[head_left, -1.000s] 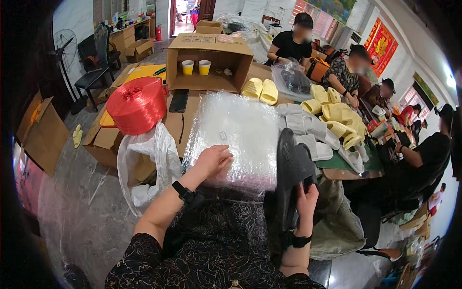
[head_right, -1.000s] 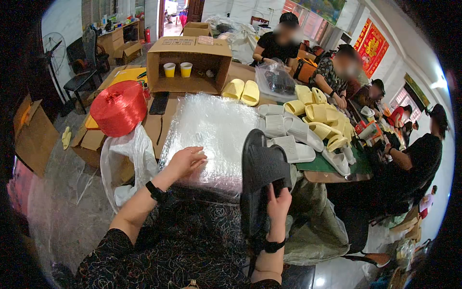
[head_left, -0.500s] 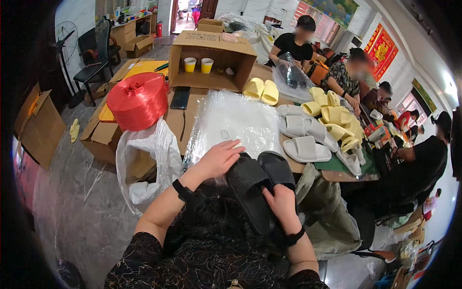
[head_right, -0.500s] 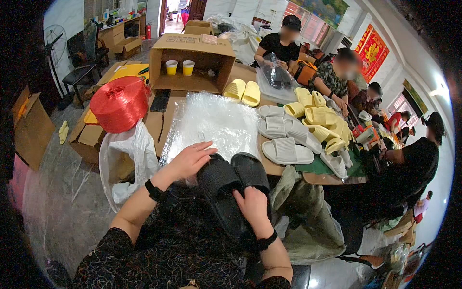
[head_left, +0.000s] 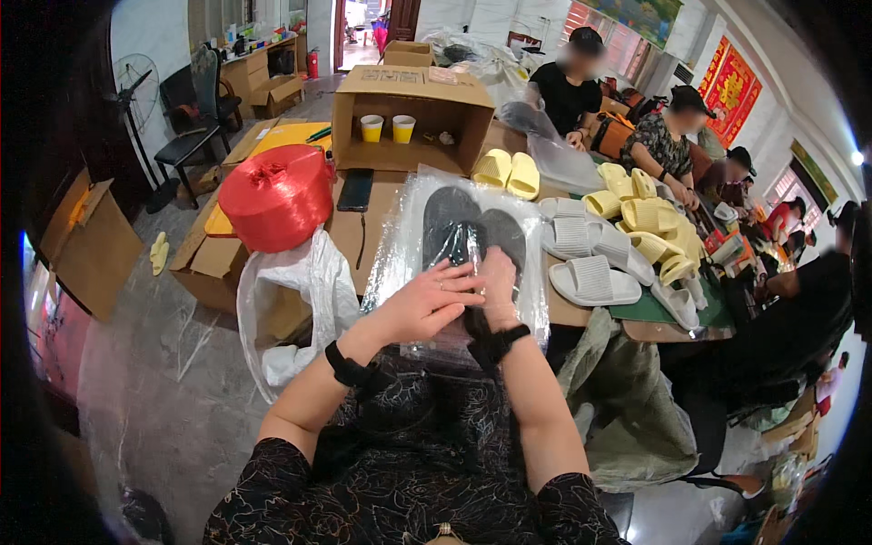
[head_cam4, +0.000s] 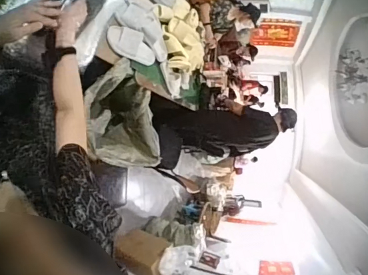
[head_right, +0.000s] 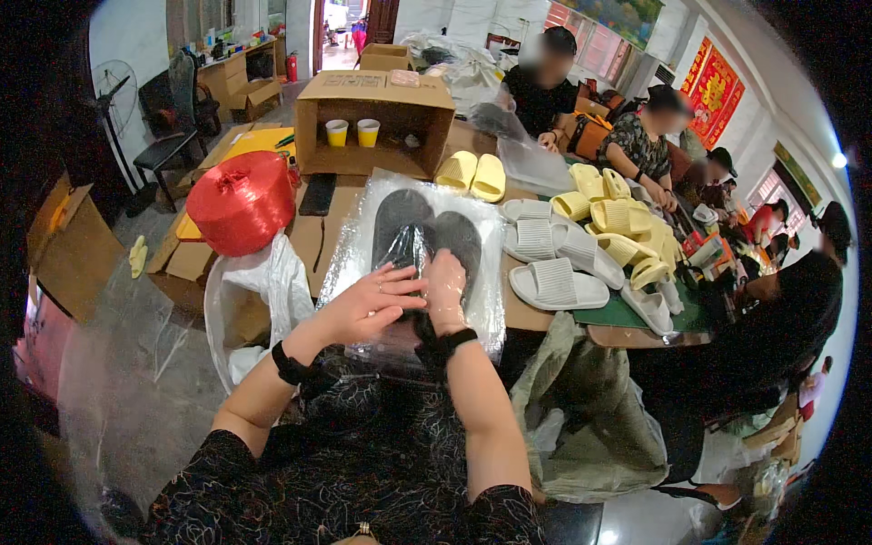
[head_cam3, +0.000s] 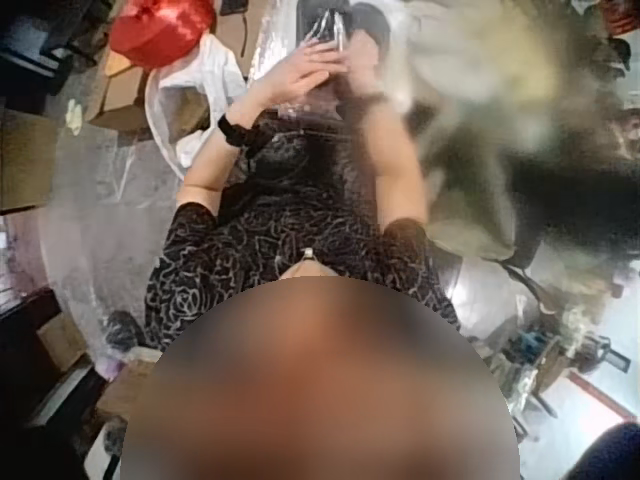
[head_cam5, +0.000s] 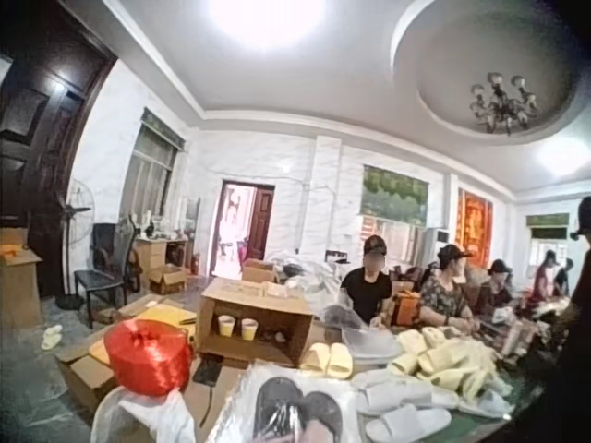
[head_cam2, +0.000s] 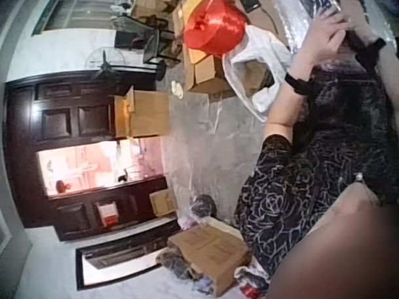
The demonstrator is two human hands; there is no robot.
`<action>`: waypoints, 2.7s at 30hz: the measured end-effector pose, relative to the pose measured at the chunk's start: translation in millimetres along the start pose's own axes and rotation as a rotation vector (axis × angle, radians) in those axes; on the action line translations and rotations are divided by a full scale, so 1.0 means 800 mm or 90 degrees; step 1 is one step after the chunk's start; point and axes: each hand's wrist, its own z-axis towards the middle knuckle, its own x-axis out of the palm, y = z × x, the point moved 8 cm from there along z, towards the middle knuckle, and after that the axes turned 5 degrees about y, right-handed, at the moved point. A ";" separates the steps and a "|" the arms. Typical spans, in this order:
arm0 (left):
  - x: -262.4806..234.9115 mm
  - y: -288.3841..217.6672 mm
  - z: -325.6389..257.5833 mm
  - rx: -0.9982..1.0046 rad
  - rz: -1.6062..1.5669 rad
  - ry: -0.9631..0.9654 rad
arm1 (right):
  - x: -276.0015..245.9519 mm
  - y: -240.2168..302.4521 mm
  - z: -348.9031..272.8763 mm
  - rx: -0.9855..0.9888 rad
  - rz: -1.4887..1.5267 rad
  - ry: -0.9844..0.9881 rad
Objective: The recorder is seen placing pairs of plastic sandals/slides into transparent plastic bags.
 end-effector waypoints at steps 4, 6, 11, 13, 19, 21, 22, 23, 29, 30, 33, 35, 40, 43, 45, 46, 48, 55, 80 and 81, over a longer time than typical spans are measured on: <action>-0.014 0.033 0.000 -0.055 0.015 0.007 | 0.022 -0.004 0.002 -0.054 0.146 -0.057; -0.034 0.043 -0.018 -0.060 0.032 -0.041 | 0.025 0.026 -0.039 -0.174 0.224 0.011; -0.049 0.105 -0.019 -0.216 -0.141 -0.137 | -0.062 0.060 -0.154 -0.283 0.245 0.262; -0.060 0.112 0.006 -0.243 -0.085 -0.196 | -0.083 0.032 -0.160 -0.134 0.342 0.373; -0.033 0.192 0.075 -0.564 0.241 -0.043 | -0.123 -0.080 -0.062 -0.136 0.261 -0.111; -0.020 0.193 0.097 -0.589 0.279 -0.056 | -0.078 -0.115 -0.044 -0.111 0.158 -0.052; -0.014 0.203 0.100 -0.593 0.293 -0.069 | -0.052 -0.117 -0.043 -0.122 0.129 0.008; -0.009 0.205 0.101 -0.625 0.286 -0.086 | -0.036 -0.110 -0.052 -0.172 0.078 0.003; 0.022 0.221 0.119 -0.565 0.292 -0.174 | -0.020 -0.090 -0.073 -0.232 0.001 -0.096; 0.026 0.221 0.116 -0.549 0.312 -0.185 | -0.021 -0.090 -0.075 -0.230 -0.002 -0.105; 0.023 0.219 0.107 -0.463 0.294 -0.264 | -0.018 -0.095 -0.074 -0.215 0.008 -0.076; 0.016 0.219 0.099 -0.465 0.296 -0.274 | -0.015 -0.099 -0.074 -0.205 0.023 -0.064; -0.079 0.198 0.046 -0.403 0.234 -0.451 | -0.003 -0.113 -0.075 -0.210 -0.011 -0.104; -0.171 0.165 -0.057 -0.406 0.203 -0.534 | -0.004 -0.089 -0.077 -0.231 0.020 -0.066; -0.214 0.142 -0.116 -0.360 0.137 -0.527 | -0.002 -0.102 -0.071 -0.203 0.012 -0.065; -0.228 0.145 -0.157 -0.365 0.129 -0.516 | 0.003 -0.109 -0.068 -0.185 0.011 -0.072; -0.232 0.145 -0.237 -0.386 0.049 -0.462 | -0.010 -0.105 -0.071 -0.208 0.029 -0.085; -0.120 0.109 -0.448 -0.744 -0.192 -0.303 | -0.004 -0.105 -0.073 -0.222 -0.030 -0.108; 0.055 0.407 -0.421 -0.692 0.012 -0.236 | -0.010 -0.111 -0.082 -0.224 -0.056 -0.130; 0.064 0.383 -0.418 -0.755 -0.023 -0.175 | -0.015 -0.120 -0.084 -0.212 -0.063 -0.133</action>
